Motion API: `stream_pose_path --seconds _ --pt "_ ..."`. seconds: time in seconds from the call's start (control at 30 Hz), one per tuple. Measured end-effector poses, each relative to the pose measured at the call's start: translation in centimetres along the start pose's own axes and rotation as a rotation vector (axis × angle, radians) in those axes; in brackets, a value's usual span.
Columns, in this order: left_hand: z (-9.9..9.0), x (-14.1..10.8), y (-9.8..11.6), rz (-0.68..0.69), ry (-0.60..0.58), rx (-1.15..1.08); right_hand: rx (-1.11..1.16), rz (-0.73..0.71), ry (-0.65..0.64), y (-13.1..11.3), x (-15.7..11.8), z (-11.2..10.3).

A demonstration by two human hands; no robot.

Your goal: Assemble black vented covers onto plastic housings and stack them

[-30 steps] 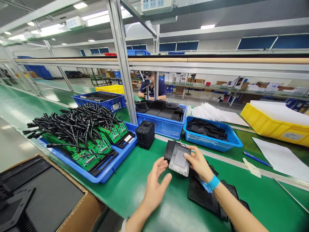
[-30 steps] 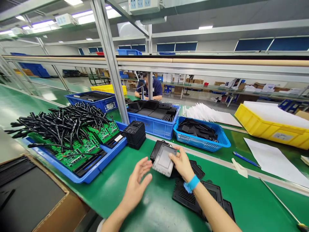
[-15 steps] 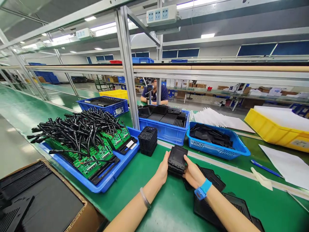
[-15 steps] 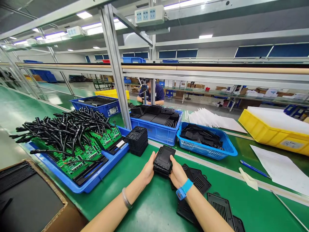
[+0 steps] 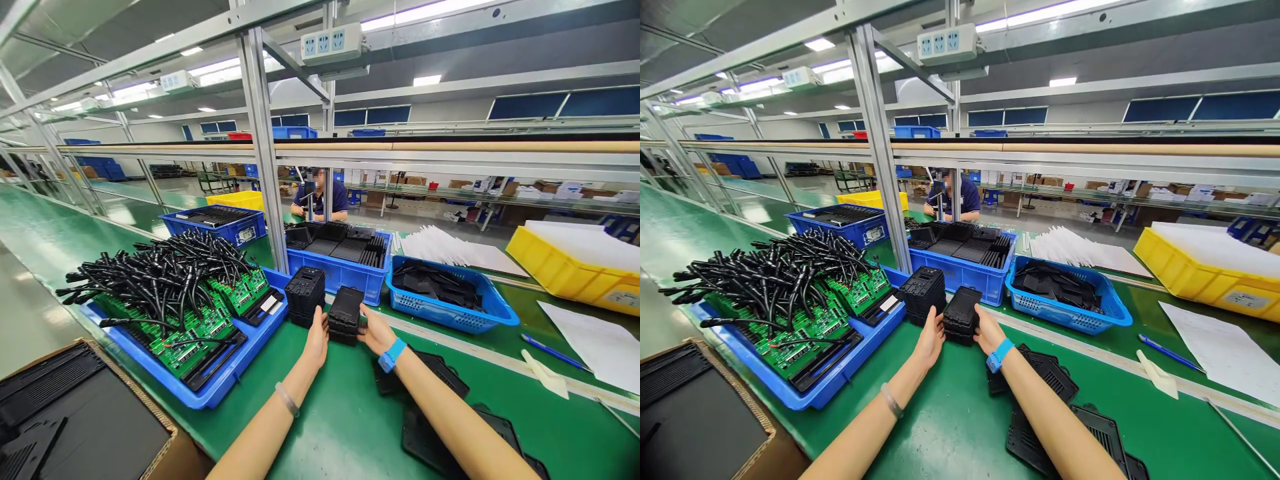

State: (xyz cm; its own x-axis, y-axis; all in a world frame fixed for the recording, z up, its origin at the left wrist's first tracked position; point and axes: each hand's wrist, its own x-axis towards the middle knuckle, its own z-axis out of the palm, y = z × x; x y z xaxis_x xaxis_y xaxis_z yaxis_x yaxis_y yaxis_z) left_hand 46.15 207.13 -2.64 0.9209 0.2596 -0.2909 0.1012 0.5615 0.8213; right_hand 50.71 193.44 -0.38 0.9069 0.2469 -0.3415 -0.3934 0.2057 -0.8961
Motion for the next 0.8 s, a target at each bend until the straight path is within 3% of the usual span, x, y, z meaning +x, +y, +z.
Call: stream_pose_path --seconds 0.07,0.13,0.17,0.2,0.27,0.37,0.43,0.5,0.57,0.67,0.8 --pt "-0.9 -2.2 -1.4 0.062 0.089 0.04 -0.269 -0.13 -0.05 -0.9 -0.9 -3.2" --pt "-1.3 -4.5 -3.2 0.197 0.125 0.156 -0.768 -0.297 -0.184 -1.4 -2.1 -6.5" --pt "-1.3 -5.4 -4.2 0.27 0.087 0.256 -1.045 -0.338 -0.259 -1.5 -2.7 -7.9" --pt "-1.0 -6.1 -5.0 0.33 0.002 0.38 -1.282 -0.34 -0.321 -1.3 -3.4 -9.1" --pt "0.2 -6.8 -6.4 0.384 -0.274 0.66 -1.536 -0.282 -0.392 -1.0 -4.7 -10.5" --pt "2.8 -6.5 -7.4 0.358 -0.654 1.051 -1.542 -0.353 -0.455 -1.4 -5.8 -11.1" --pt "4.2 -6.0 -7.5 0.357 -0.726 1.206 -1.523 -0.453 -0.349 -3.2 -5.6 -11.4" --pt "5.0 -5.9 -7.4 0.384 -0.676 1.255 -1.563 -0.52 -0.07 -5.9 -4.5 -12.0" --pt "5.2 -6.3 -7.3 0.396 -0.554 1.209 -1.597 -0.53 0.229 -8.7 -2.6 -12.9" --pt "5.0 -7.0 -7.0 0.318 -0.429 0.891 -1.598 -0.474 0.456 -11.8 1.3 -14.2" --pt "4.9 -7.8 -6.1 -0.141 -0.325 0.224 -1.593 -0.412 0.455 -12.9 6.3 -15.4"
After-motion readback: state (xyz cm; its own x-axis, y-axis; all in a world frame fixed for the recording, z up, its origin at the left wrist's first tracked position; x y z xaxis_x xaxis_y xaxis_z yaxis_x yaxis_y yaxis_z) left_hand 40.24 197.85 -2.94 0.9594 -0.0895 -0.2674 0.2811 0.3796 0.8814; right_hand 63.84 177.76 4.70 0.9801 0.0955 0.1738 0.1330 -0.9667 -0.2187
